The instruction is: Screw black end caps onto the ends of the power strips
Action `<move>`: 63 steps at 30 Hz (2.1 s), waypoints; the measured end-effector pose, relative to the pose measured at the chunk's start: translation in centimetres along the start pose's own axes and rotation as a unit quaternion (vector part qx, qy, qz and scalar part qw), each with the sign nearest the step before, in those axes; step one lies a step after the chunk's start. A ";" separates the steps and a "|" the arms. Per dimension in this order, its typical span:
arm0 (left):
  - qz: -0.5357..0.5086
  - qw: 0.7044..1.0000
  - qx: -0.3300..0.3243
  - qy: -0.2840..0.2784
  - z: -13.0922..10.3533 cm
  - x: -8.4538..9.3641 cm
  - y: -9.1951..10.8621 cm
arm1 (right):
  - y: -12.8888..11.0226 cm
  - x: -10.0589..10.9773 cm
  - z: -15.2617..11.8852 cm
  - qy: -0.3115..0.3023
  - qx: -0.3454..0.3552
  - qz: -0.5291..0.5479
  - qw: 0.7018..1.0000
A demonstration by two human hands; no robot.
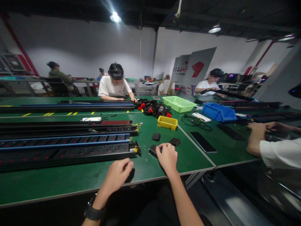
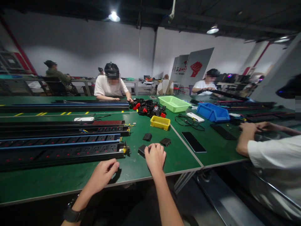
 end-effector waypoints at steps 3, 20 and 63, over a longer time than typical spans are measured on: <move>0.001 1.000 -0.001 0.001 0.0 0.1 0.1 | 0.1 0.2 0.0 0.000 -0.001 0.008 1.000; 0.001 1.000 -0.002 0.002 0.0 0.0 0.0 | -10.9 -2.4 -2.8 -0.009 0.254 0.014 0.967; 0.019 1.000 0.000 -0.001 0.0 0.1 0.3 | -9.6 -3.2 -3.6 -0.084 0.221 0.062 0.970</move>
Point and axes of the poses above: each hand's wrist, its own z-axis towards the middle knuckle, its own x-axis out of the back of the hand, y = z × x, the point moved 10 cm from there along z, towards the middle knuckle, and after that the axes turned 12 degrees about z, right-handed, at the moved point
